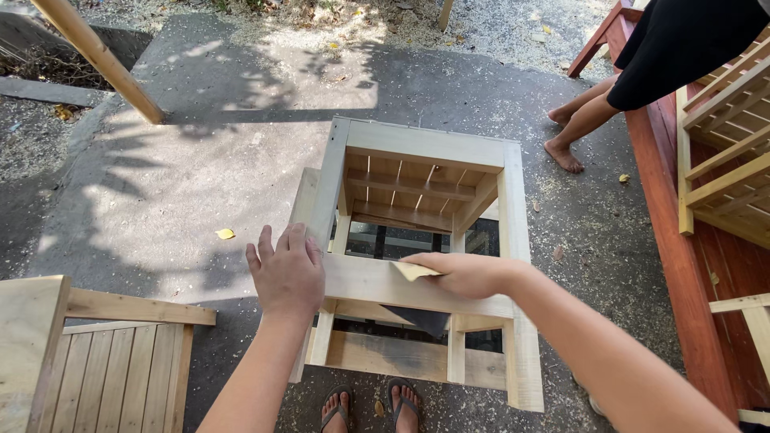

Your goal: The person sands the edges and surfaces of a wooden frame using a sanding block. They move the block along the frame's edges and flat surfaces, applying pressure to smooth the wood.

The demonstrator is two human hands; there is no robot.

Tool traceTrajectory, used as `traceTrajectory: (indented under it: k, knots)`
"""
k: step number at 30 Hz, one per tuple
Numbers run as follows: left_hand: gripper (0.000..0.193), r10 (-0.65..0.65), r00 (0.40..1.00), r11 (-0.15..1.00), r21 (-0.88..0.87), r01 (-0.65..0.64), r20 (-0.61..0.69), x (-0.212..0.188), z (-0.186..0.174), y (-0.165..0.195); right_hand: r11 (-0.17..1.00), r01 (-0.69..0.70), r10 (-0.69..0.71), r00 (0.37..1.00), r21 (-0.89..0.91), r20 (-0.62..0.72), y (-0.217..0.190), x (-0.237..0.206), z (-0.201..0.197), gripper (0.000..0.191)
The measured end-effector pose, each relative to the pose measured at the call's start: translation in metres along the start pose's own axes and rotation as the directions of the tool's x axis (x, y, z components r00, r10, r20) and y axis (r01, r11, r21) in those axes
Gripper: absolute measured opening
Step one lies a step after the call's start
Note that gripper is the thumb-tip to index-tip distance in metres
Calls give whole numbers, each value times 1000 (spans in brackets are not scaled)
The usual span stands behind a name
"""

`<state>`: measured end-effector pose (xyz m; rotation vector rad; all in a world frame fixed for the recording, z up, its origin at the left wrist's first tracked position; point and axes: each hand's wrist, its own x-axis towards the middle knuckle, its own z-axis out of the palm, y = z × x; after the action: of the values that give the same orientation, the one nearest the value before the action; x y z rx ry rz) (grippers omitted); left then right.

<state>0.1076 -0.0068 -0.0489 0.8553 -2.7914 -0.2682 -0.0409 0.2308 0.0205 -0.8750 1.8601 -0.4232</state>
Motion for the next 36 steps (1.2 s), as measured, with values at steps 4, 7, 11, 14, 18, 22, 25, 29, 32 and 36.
traceTrajectory:
  k: [4, 7, 11, 14, 18, 22, 25, 29, 32, 36]
  knots:
    - [45, 1, 1000, 1000, 9, -1, -17, 2, 4, 0, 998, -63, 63, 998, 0, 26, 0, -7, -6, 57]
    - [45, 11, 999, 1000, 3, -11, -37, 2, 5, -1, 990, -42, 43, 999, -135, 3, -41, 43, 11, 64]
    - [44, 10, 1000, 1000, 16, -9, -23, 1, 6, -2, 969, 140, -152, 987, -204, -44, -51, 63, 21, 61]
    - [43, 4, 1000, 1000, 11, -4, 4, 1, 5, -1, 990, 12, -14, 1000, -138, -16, -6, 16, 7, 69]
    - [43, -14, 1000, 1000, 2, 14, -15, 3, 5, 1, 988, -92, 92, 996, -125, -10, 23, -25, -6, 64]
    - [43, -7, 1000, 1000, -6, 7, -26, 4, 4, 0, 959, 46, -63, 997, -280, -52, -36, 29, 12, 68]
    - [42, -26, 1000, 1000, -5, 26, -4, 2, 6, -1, 934, 99, -131, 989, -342, -73, -69, 58, 27, 68]
    - [41, -13, 1000, 1000, -16, 13, -24, 3, 8, -1, 921, 88, -143, 982, -380, -119, -33, 20, 21, 73]
    - [41, -11, 999, 1000, -25, 10, -46, 4, 9, 0, 945, -88, 63, 994, -316, -87, 9, -25, 6, 73]
    - [40, -12, 999, 1000, -4, 12, -41, 4, 8, 2, 963, -4, -23, 995, -269, -97, -5, -10, 4, 65]
